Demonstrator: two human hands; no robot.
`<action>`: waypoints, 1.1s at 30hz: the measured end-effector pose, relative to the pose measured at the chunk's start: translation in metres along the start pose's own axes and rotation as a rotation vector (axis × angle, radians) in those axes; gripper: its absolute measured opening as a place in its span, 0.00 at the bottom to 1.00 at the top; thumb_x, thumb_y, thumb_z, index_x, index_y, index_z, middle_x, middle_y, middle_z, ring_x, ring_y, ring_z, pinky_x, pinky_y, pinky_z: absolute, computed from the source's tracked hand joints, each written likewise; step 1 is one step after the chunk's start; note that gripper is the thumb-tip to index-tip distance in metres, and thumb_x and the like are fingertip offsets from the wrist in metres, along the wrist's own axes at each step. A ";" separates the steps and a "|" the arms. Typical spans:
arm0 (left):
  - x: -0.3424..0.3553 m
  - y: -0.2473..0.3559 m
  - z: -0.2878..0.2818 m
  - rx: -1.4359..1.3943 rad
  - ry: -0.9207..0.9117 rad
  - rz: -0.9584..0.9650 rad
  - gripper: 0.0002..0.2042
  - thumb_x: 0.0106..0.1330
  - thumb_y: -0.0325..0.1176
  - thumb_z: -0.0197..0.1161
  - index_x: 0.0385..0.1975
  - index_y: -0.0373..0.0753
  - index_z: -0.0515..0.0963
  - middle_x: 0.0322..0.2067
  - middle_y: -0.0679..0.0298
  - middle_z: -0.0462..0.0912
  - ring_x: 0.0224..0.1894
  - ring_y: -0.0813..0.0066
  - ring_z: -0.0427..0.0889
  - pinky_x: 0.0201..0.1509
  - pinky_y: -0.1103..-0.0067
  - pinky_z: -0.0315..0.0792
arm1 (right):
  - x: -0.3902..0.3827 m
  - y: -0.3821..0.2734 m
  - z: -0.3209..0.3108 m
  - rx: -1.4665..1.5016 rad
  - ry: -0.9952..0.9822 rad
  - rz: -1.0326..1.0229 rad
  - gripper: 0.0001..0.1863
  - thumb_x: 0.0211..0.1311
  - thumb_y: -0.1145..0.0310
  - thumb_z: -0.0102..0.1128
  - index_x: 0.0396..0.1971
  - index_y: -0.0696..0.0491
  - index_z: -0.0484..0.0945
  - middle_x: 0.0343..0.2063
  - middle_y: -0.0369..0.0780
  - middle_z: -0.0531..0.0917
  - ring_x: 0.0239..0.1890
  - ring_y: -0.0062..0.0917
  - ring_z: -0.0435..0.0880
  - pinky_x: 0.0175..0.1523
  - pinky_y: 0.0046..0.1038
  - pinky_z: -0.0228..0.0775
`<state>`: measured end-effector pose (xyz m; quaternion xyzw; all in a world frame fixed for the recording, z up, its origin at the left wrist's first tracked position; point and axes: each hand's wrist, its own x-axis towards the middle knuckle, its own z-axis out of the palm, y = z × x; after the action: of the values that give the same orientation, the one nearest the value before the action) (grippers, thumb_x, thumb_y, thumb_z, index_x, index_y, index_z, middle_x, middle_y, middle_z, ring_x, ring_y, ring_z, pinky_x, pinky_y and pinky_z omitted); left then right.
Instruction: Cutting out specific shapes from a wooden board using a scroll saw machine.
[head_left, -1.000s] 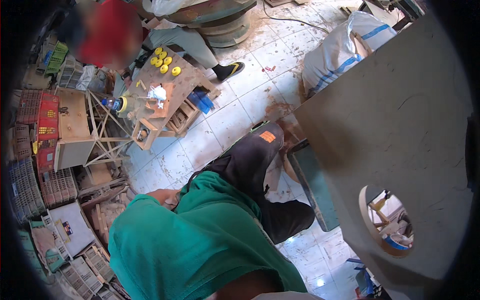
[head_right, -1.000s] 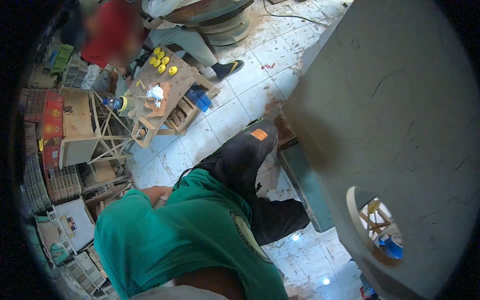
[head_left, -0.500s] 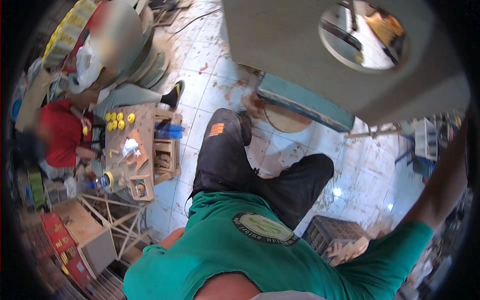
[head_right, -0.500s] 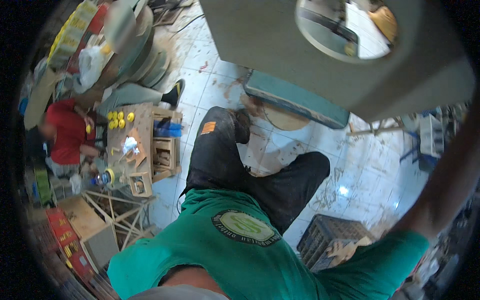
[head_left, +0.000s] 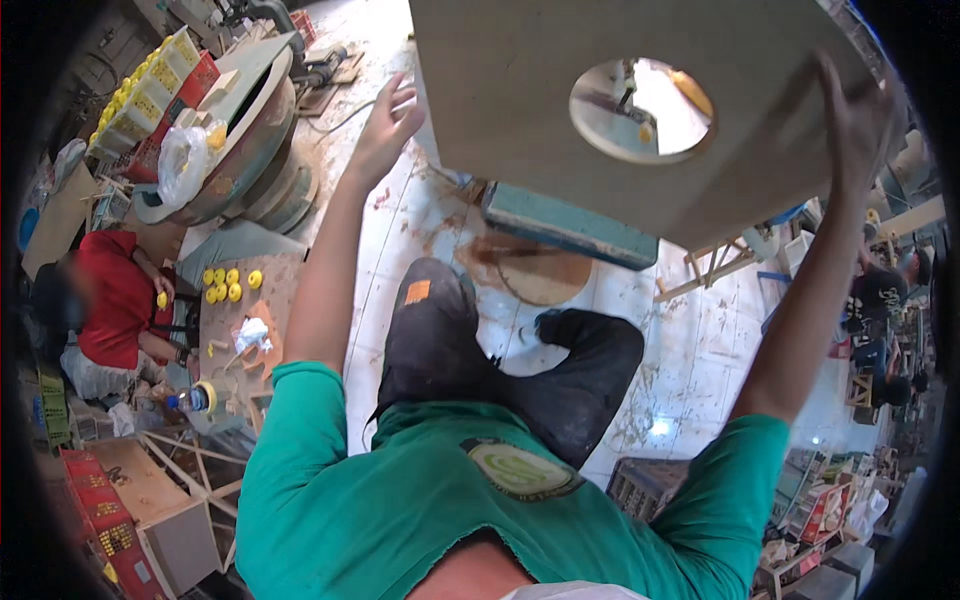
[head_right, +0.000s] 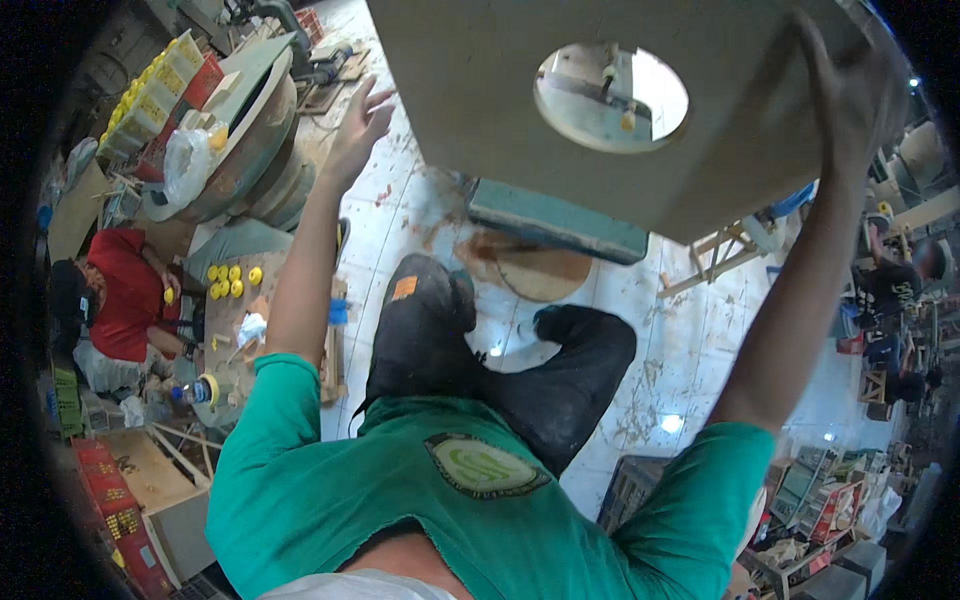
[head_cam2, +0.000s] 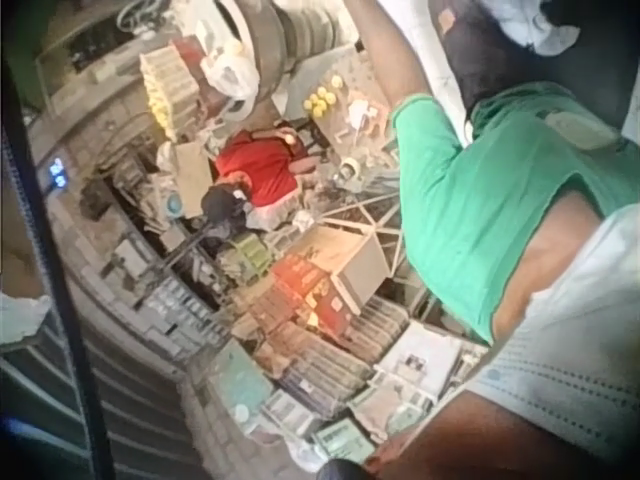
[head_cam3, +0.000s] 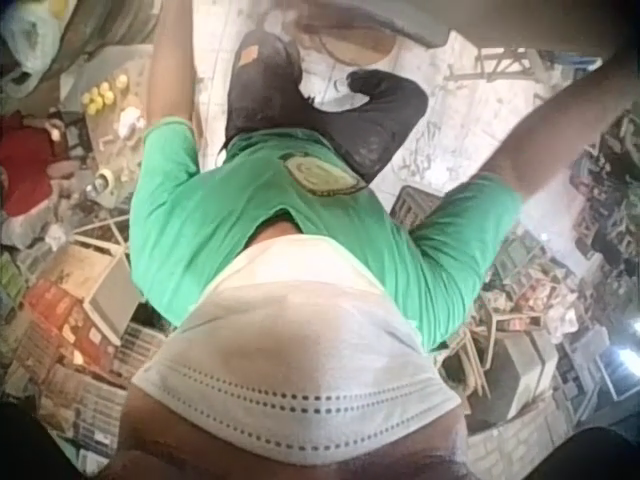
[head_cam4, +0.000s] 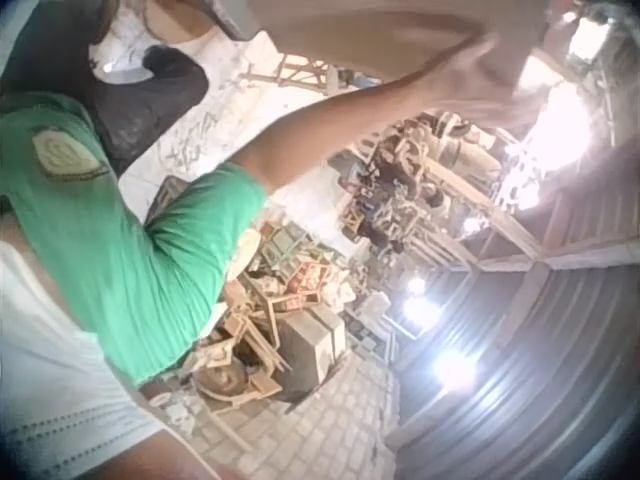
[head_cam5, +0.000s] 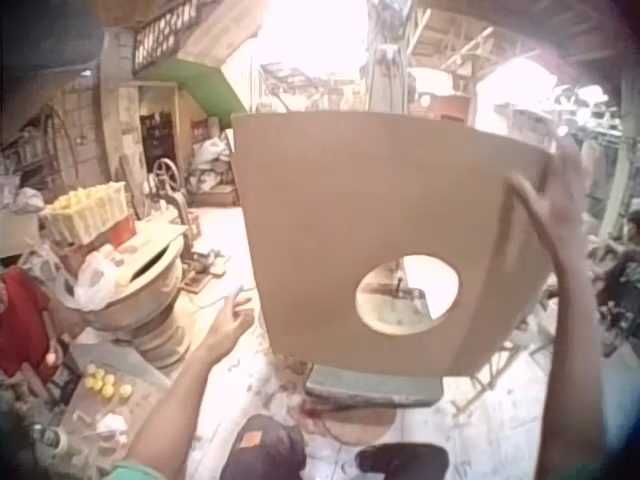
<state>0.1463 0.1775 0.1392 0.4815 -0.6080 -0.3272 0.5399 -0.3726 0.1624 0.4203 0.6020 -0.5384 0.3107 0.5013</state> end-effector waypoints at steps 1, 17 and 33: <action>0.024 0.002 0.011 -0.090 0.004 0.068 0.47 0.65 0.61 0.63 0.73 0.34 0.51 0.63 0.49 0.68 0.64 0.63 0.70 0.66 0.71 0.66 | -0.029 0.010 0.000 0.056 0.027 0.074 0.46 0.53 0.39 0.69 0.65 0.54 0.68 0.56 0.50 0.76 0.58 0.38 0.76 0.64 0.42 0.68; -0.022 0.090 0.032 -0.119 0.105 -0.241 0.31 0.75 0.56 0.52 0.57 0.27 0.73 0.52 0.58 0.80 0.52 0.72 0.77 0.58 0.76 0.70 | -0.257 -0.012 -0.051 1.074 -0.295 0.931 0.31 0.72 0.49 0.55 0.59 0.63 0.70 0.54 0.45 0.79 0.55 0.28 0.77 0.60 0.30 0.68; -0.181 0.025 -0.008 -0.224 -0.112 -0.640 0.28 0.77 0.50 0.51 0.58 0.25 0.72 0.56 0.56 0.78 0.57 0.69 0.76 0.63 0.74 0.66 | -0.405 -0.058 -0.171 1.254 -0.673 1.285 0.23 0.74 0.59 0.54 0.57 0.64 0.73 0.51 0.43 0.81 0.53 0.26 0.77 0.61 0.27 0.66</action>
<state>0.1401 0.3560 0.1021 0.5669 -0.4153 -0.5706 0.4250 -0.3806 0.4545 0.0868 0.4082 -0.6173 0.5686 -0.3593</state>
